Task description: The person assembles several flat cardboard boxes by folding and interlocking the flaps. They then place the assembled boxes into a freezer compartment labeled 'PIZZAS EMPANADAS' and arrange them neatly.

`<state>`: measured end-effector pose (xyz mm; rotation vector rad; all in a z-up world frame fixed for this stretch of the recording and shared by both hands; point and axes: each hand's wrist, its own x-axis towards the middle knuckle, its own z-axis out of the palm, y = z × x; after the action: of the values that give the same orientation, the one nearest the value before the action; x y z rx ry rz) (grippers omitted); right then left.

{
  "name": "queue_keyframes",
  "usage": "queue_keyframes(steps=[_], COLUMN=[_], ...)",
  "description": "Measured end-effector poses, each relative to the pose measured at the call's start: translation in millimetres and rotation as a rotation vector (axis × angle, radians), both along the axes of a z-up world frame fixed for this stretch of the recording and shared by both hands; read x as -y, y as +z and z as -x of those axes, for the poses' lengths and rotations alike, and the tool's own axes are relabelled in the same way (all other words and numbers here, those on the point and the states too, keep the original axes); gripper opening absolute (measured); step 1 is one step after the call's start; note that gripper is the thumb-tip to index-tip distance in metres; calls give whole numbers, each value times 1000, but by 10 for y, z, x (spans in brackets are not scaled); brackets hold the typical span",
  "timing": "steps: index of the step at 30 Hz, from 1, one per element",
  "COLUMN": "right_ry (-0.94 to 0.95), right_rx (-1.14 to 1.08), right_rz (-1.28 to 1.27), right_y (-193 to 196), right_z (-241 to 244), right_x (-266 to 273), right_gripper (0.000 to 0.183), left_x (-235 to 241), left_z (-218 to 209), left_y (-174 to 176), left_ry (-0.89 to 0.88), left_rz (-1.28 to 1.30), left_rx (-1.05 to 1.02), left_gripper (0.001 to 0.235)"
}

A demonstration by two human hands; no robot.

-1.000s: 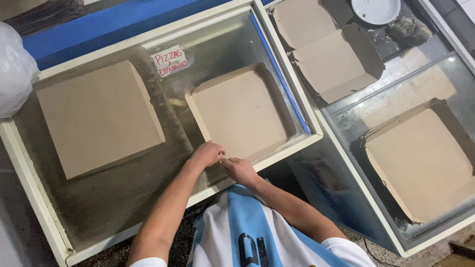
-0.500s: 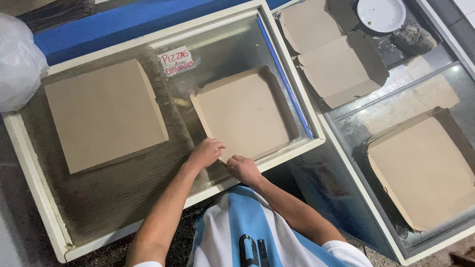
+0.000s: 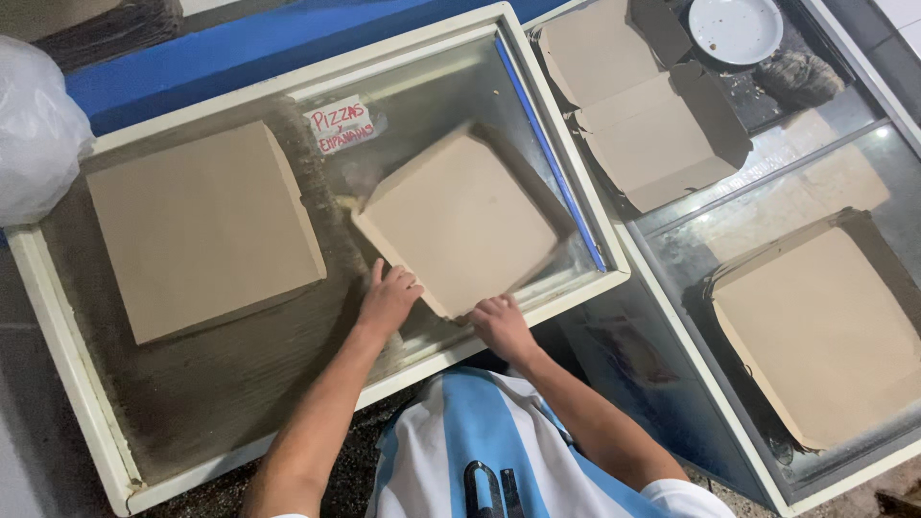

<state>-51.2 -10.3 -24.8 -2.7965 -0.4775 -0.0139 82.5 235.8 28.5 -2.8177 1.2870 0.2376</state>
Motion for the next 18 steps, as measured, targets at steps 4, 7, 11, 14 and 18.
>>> queue_keyframes(steps=[4, 7, 11, 14, 18], right_ry=[-212, -266, -251, -263, -319], right_rx=[137, 158, 40, 10, 46], right_rz=[123, 141, 96, 96, 109], right_y=[136, 210, 161, -35, 205], right_z=[45, 138, 181, 152, 155], right_x=[173, 209, 133, 289, 511], right_gripper=[11, 33, 52, 27, 17], left_x=[251, 475, 817, 968, 821], left_z=[178, 320, 524, 605, 574], left_y=[-10, -57, -126, -30, 97], left_ry=[5, 15, 41, -46, -68], left_rz=[18, 59, 198, 245, 280], left_rx=[-57, -62, -120, -189, -305], left_gripper=[10, 5, 15, 21, 17])
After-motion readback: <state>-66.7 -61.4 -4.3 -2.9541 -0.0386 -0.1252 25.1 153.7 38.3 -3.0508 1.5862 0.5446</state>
